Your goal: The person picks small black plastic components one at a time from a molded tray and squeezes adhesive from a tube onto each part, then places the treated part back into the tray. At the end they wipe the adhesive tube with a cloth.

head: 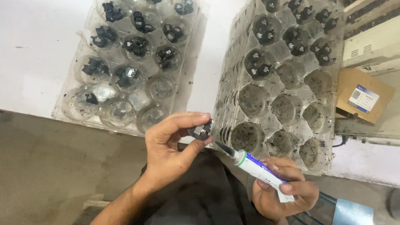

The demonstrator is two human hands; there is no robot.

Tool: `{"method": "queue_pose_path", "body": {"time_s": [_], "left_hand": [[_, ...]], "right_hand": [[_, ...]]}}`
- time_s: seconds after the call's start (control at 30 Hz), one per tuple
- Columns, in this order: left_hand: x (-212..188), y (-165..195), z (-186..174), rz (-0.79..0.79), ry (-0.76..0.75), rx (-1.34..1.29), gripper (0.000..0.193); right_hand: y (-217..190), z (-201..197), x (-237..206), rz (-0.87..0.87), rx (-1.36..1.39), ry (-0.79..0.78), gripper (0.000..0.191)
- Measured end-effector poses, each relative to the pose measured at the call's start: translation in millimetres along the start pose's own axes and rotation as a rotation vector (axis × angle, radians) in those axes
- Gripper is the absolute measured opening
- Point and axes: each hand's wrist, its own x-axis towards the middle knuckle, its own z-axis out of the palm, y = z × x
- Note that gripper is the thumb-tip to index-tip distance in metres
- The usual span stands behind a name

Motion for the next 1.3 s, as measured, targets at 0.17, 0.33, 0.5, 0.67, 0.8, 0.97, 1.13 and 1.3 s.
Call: {"method": "queue_pose_path", "body": {"time_s": [0.17,0.33,0.5,0.67,0.8,0.97,1.13,1.3], "left_hand": [[-6.6,-2.1,11.0,-0.166,0.055,-0.02,0.045],[-5.6,-0.9,9.8,-0.074,0.025,-0.007,0.038],[-6.8,6.1,7.3,-0.073,-0.005,0.075,0.046],[-6.6,8.1,10.2,-0.123,-0.005,0.067,0.053],[-7.5,7.0,10.6,-0.158,-0.012,0.049,0.053],[-5.9,4.1,10.8,-0.192,-0.007,0.05,0.051],[-3.1,3.7,11.1,-0.207,-0.013,0.014,0.051],[-1.6,4.2,12.8,-0.205,-0.014,0.015,0.051]], "right_hand": [[-3.6,3.2,1.8,-0.067,-0.119,-0.013,0.037],[-0.8,2.1,2.7,-0.073,-0.051,-0.043,0.034],[1.8,2.8,6.8,-0.131,-0.116,-0.065,0.038],[-2.1,5.7,11.5,-0.156,-0.223,-0.107,0.04],[-1.5,5.0,15.0,-0.176,-0.204,-0.14,0.04],[-0.9,-0.5,18.2,-0.143,-0.184,-0.165,0.038],[-0.8,-1.1,15.3,-0.116,-0.176,-0.153,0.038],[2.1,-0.9,14.2,-0.138,-0.188,-0.123,0.038]]}}
